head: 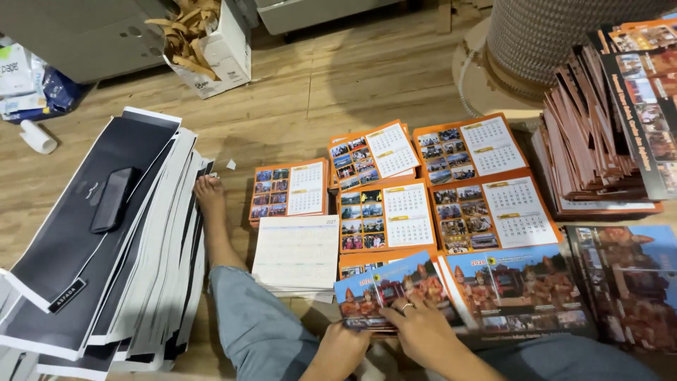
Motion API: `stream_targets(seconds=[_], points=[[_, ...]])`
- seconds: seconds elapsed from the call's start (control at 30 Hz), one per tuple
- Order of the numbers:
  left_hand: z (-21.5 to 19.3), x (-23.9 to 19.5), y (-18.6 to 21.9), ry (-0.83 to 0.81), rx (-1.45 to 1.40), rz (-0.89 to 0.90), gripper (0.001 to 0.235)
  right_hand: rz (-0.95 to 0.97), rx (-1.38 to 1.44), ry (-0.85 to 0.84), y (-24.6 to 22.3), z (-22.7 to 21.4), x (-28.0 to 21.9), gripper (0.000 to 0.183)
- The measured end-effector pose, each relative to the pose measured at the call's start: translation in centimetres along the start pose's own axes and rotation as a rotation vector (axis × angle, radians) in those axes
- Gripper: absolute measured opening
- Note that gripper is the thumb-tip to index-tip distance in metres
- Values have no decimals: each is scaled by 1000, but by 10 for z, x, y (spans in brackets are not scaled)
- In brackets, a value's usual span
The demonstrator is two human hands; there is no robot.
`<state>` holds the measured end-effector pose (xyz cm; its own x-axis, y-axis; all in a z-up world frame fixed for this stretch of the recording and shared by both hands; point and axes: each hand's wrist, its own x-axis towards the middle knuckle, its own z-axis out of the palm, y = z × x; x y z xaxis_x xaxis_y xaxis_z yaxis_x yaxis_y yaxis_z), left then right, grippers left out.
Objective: The person sits on the floor and repeatedly picks up small orange calendars, flips through their pages, and places them into a growing stack. The person handles the calendars one at a time, inspecting the contents before stacking them.
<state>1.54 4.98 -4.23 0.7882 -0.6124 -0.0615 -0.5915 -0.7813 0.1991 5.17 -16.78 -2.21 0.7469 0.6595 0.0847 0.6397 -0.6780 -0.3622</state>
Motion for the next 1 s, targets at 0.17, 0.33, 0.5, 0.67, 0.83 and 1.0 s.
stream_targets(seconds=[0.17, 0.33, 0.5, 0.67, 0.83, 1.0], points=[[11, -2, 4, 63, -293, -186, 12, -20, 128, -48, 4, 11, -1, 37], [-15, 0, 14, 96, -428, -269, 13, -9, 232, -130, 12, 1, 1, 56], [-15, -3, 15, 239, -150, -126, 16, 38, 259, -262, 8, -11, 8, 54], [-17, 4, 13, 316, -207, -192, 9, 39, 280, -293, 12, -9, 8, 51], [-27, 7, 17, 285, -239, -253, 13, -4, 257, -244, 18, 6, 6, 50], [-80, 21, 17, 540, -437, -250, 35, 43, 237, -302, 16, -4, 9, 51]])
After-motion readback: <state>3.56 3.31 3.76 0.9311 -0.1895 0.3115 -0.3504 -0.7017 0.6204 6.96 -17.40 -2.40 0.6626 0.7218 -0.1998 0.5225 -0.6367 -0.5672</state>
